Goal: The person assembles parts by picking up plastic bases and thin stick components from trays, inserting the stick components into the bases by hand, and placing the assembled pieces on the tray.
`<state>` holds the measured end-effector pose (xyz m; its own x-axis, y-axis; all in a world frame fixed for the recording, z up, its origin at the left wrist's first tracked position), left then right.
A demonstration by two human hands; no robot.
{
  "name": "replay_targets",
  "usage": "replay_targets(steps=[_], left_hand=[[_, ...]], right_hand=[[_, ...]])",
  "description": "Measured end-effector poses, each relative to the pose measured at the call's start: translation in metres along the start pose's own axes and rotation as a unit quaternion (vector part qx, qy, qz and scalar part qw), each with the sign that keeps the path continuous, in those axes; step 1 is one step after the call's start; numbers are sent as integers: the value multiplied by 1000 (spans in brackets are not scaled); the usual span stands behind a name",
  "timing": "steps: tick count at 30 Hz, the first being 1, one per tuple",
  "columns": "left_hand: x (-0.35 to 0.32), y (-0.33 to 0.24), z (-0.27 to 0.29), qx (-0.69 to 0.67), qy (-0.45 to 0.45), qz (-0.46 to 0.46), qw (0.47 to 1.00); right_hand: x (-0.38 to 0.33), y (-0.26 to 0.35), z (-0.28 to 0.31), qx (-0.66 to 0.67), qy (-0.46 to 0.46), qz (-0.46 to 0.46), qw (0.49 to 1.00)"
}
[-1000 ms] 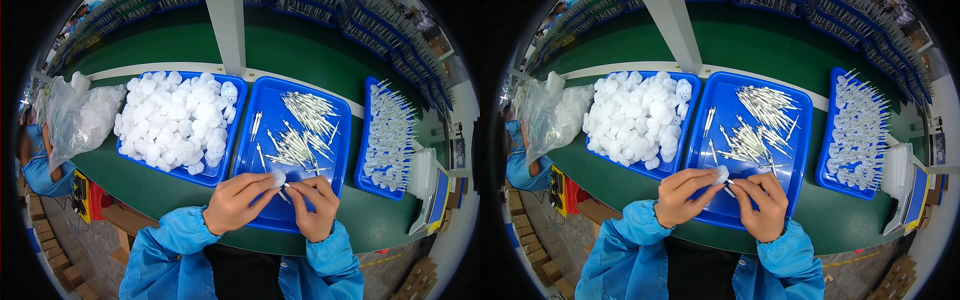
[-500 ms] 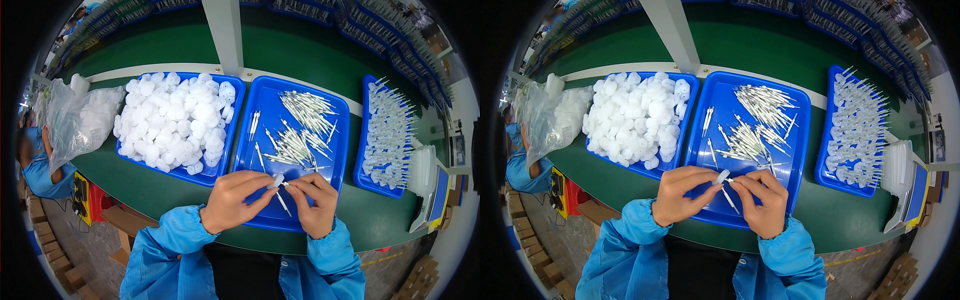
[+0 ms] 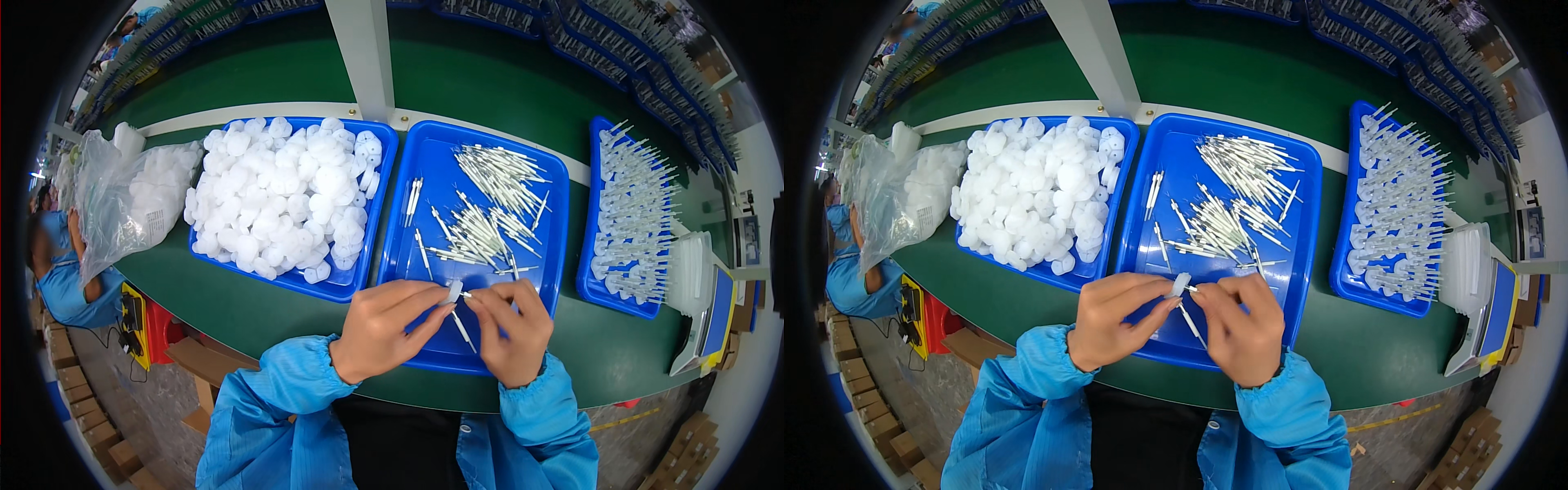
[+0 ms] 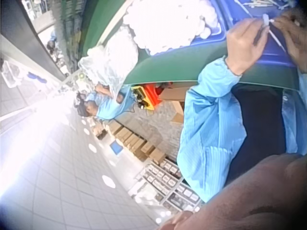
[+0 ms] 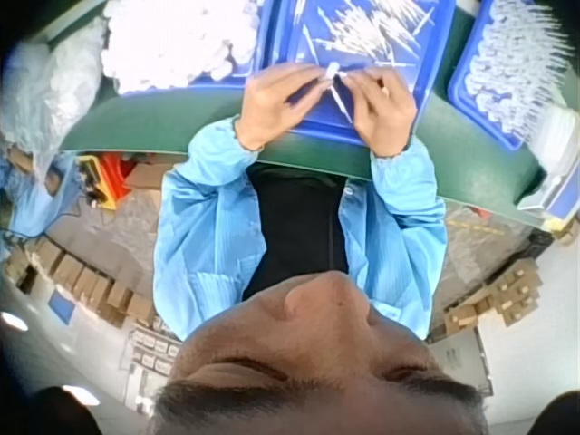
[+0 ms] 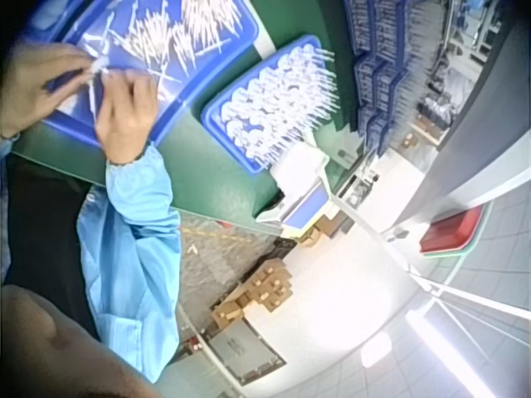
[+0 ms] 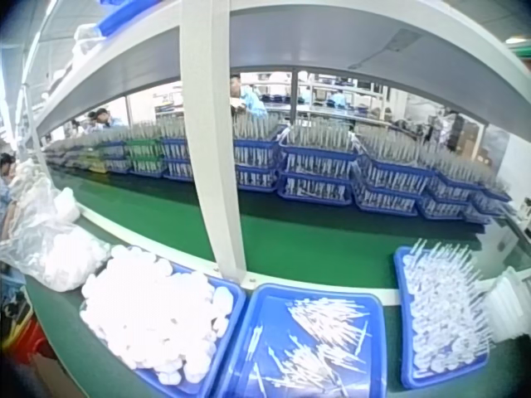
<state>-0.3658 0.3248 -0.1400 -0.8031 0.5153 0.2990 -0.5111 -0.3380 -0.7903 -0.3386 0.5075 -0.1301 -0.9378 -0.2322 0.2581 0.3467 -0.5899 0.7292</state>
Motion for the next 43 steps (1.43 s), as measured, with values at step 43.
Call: replay_targets(steps=[43], left_hand=[[1, -13, 15, -83, -3, -25, 996]], right_hand=[[-10, 9, -4, 5, -22, 6, 1000]])
Point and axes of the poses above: each hand's wrist, its own x-axis towards the middle knuckle, its own z-axis out of the back of the hand, y = z × x, the point moved 3 cm from there along x, towards the middle knuckle, and after that the axes turned 12 degrees about y, right-handed, at the moved point
